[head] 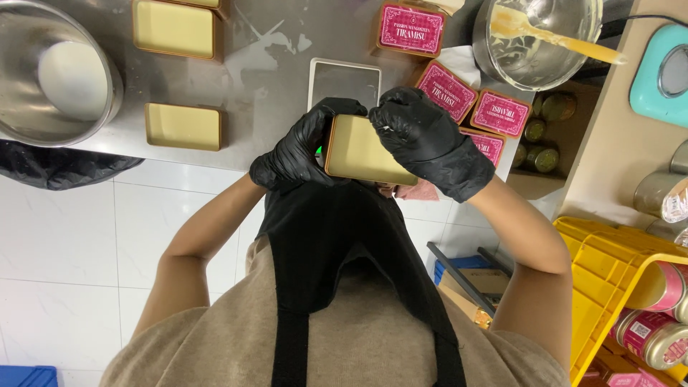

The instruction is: The person weighs several plastic containers by placing them one at a time on a digital scale, wipes the containers and the workstation with a cloth, and organizes the containers on the metal counter.

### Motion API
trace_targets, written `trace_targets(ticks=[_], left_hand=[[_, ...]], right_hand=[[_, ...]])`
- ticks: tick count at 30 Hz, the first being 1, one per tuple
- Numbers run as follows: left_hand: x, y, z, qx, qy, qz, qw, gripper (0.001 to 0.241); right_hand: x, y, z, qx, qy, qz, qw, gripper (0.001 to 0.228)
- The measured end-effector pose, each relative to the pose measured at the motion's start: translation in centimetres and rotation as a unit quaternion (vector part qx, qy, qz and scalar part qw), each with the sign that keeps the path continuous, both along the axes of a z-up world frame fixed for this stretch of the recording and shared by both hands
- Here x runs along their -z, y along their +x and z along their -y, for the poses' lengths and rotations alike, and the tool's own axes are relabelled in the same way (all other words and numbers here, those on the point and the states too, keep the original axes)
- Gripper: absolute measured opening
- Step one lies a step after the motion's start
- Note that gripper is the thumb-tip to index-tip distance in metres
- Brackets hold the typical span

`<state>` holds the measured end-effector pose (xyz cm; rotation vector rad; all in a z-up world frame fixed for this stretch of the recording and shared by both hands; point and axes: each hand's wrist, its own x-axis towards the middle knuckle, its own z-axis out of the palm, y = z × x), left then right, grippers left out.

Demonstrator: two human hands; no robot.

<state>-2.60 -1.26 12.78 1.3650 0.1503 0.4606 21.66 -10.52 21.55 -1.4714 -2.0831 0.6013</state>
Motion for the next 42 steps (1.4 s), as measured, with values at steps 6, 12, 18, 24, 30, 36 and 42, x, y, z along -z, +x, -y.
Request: trace_targets(ticks=[6, 12, 18, 24, 30, 36, 42], left_hand=[[0.2, -0.7, -0.7, -0.043, 0.006, 0.03, 0.999, 0.102], [1.6, -0.9, -0.2, -0.092, 0.047, 0.053, 0.993, 0.1], [2.4, 0.4, 1.4, -0.164, 0.029, 0.058, 0.984, 0.105], [2.6, 2.9, 1.1, -0.342, 0.264, 0.008, 0.902, 0.104], [2.4, 5.4, 2.5, -0.427, 0.324, 0.013, 0.844, 0.105], [2.9, 7.2, 2.9, -0.468, 0.321, -0.027, 0.823, 0.111], [2.9, 7.9, 2.4, -0.48, 0.313, -0.034, 0.819, 0.113]], right_hand=[[-0.9, 2.4, 0.8, 0.034, -0.014, 0.024, 0.999, 0.022], [-2.2, 2.6, 0.6, 0.071, -0.027, 0.012, 0.997, 0.021], [-0.8, 2.1, 1.1, 0.171, -0.011, -0.032, 0.985, 0.022], [-0.5, 2.1, 1.6, 0.229, 0.026, 0.029, 0.973, 0.02], [0.0, 1.9, 2.0, 0.309, 0.017, -0.03, 0.951, 0.017], [1.7, -0.1, 1.6, 0.335, 0.022, -0.124, 0.934, 0.023], [1.5, -3.0, 2.3, 0.357, 0.029, -0.152, 0.921, 0.024]])
